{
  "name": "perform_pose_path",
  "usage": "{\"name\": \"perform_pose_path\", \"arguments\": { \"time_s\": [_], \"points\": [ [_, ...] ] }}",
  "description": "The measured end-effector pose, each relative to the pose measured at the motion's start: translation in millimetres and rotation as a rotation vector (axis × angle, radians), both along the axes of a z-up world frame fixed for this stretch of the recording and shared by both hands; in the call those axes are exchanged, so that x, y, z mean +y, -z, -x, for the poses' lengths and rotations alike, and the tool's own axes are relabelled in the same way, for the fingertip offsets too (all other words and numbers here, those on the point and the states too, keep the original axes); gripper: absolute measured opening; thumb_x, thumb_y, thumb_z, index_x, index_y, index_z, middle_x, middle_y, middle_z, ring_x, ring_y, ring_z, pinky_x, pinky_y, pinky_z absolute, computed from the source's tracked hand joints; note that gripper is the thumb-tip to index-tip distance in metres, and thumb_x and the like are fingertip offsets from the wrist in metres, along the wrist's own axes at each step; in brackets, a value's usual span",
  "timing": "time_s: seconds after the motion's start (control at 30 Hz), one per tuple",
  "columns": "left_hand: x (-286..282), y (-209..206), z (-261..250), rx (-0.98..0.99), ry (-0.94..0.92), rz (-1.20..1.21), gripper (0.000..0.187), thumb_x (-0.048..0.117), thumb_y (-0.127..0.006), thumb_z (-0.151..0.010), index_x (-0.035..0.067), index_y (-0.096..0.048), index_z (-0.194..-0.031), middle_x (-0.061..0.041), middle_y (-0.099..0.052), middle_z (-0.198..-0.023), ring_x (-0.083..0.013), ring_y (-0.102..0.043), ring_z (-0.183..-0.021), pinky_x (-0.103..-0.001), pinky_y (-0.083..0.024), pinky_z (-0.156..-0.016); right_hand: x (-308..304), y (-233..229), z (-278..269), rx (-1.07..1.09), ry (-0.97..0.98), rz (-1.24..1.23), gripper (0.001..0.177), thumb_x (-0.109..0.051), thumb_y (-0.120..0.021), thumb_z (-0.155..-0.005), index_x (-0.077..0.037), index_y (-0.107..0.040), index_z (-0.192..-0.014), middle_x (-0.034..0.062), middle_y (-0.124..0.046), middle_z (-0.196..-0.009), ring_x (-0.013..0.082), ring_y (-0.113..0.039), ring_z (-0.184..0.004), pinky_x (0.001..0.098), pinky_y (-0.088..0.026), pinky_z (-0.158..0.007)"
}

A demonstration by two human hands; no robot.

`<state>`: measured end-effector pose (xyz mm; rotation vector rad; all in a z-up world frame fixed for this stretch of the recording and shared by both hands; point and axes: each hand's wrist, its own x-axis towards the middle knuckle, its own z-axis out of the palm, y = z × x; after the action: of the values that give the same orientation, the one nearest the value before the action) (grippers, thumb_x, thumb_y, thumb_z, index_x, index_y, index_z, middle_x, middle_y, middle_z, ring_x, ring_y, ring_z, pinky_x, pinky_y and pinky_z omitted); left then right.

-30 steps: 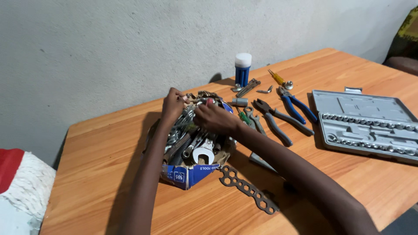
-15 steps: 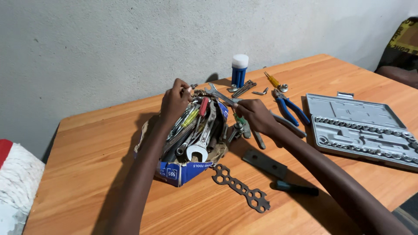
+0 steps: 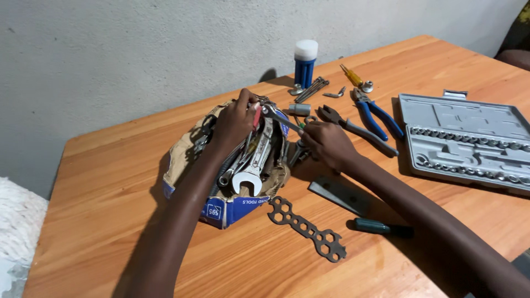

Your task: The person sorts a pile of hand tools on a wooden table, picking up wrenches, pliers, screwdrivers, and sockets, then placing them into a cardboard box. The person repeatedly moves tools between the table and the box throughout the clip.

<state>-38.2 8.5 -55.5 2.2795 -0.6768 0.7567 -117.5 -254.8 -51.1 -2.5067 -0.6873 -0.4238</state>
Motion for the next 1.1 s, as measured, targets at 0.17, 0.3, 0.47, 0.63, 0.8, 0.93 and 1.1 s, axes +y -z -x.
{"name": "perform_pose_path", "arguments": {
  "time_s": [0.17, 0.3, 0.47, 0.63, 0.8, 0.93, 1.1],
  "points": [
    [-1.6, 3.7, 0.4, 0.008, -0.003, -0.067, 0.014, 0.023, -0.056, -0.104, 0.012, -0.051, -0.112, -0.015, -0.071, -0.078, -0.0398, -0.072, -0.076, -0.053, -0.053, -0.062, 4.9, 2.7, 2.6, -0.065, 0.022, 0.037, 0.047, -0.037, -0.046, -0.107, -0.002, -0.061, -0.08, 0.0146, -0.061, -0.069, 0.0339, -0.06, -0.059, 0.0498, -0.048, -0.062],
    [-3.2, 12.8, -5.6, -0.058, -0.017, -0.162, 0.015, 0.021, -0.055, -0.105, 0.01, -0.051, -0.114, -0.017, -0.072, -0.081, -0.0409, -0.073, -0.077, -0.054, -0.055, -0.063, 8.6, 6.8, 6.5, -0.034, 0.064, 0.057, 0.05, -0.038, -0.043, -0.108, -0.003, -0.062, -0.079, 0.0148, -0.06, -0.068, 0.0326, -0.058, -0.058, 0.0495, -0.049, -0.063],
    [-3.5, 22.3, -17.3, -0.099, 0.016, -0.237, 0.014, 0.018, -0.054, -0.105, 0.009, -0.049, -0.116, -0.019, -0.071, -0.08, -0.0405, -0.074, -0.077, -0.053, -0.058, -0.064, 12.7, 7.2, 8.7, 0.047, 0.09, 0.015, 0.05, -0.038, -0.04, -0.108, -0.003, -0.061, -0.079, 0.015, -0.059, -0.065, 0.0304, -0.055, -0.055, 0.0492, -0.048, -0.062],
    [-3.9, 24.4, -19.9, -0.051, 0.028, -0.228, 0.018, 0.012, -0.053, -0.102, 0.008, -0.047, -0.119, -0.018, -0.071, -0.08, -0.0363, -0.075, -0.071, -0.049, -0.06, -0.06, 10.9, 8.4, 8.0, 0.072, 0.091, -0.054, 0.05, -0.035, -0.043, -0.107, -0.001, -0.059, -0.074, 0.0153, -0.058, -0.065, 0.0294, -0.052, -0.056, 0.048, -0.044, -0.062],
    [-4.7, 19.8, -19.2, 0.118, -0.045, -0.117, 0.015, 0.013, -0.048, -0.105, 0.012, -0.047, -0.12, -0.015, -0.07, -0.085, -0.0316, -0.075, -0.067, -0.046, -0.059, -0.053, 7.8, 17.0, 0.0, 0.239, 0.038, -0.339, 0.042, -0.03, -0.049, -0.106, 0.001, -0.062, -0.081, 0.0107, -0.055, -0.065, 0.0215, -0.048, -0.059, 0.0404, -0.041, -0.06],
    [-0.9, 17.1, -20.4, 0.008, -0.083, 0.105, 0.011, 0.018, -0.05, -0.108, 0.011, -0.047, -0.117, -0.015, -0.071, -0.088, -0.0355, -0.074, -0.077, -0.049, -0.055, -0.06, 4.3, 20.0, -5.7, 0.488, -0.063, -0.654, 0.035, -0.028, -0.049, -0.109, 0.0, -0.066, -0.096, 0.0033, -0.057, -0.076, 0.0121, -0.052, -0.068, 0.0313, -0.044, -0.064],
    [5.8, 17.5, -16.0, -0.108, -0.099, 0.2, 0.015, 0.022, -0.053, -0.107, 0.009, -0.049, -0.115, -0.018, -0.07, -0.09, -0.0423, -0.07, -0.085, -0.053, -0.051, -0.067, 5.1, 8.8, 1.0, 0.656, -0.145, -0.831, 0.031, -0.022, -0.051, -0.105, -0.007, -0.067, -0.126, 0.0002, -0.052, -0.08, 0.0125, -0.05, -0.07, 0.0314, -0.037, -0.059]
  ]
}}
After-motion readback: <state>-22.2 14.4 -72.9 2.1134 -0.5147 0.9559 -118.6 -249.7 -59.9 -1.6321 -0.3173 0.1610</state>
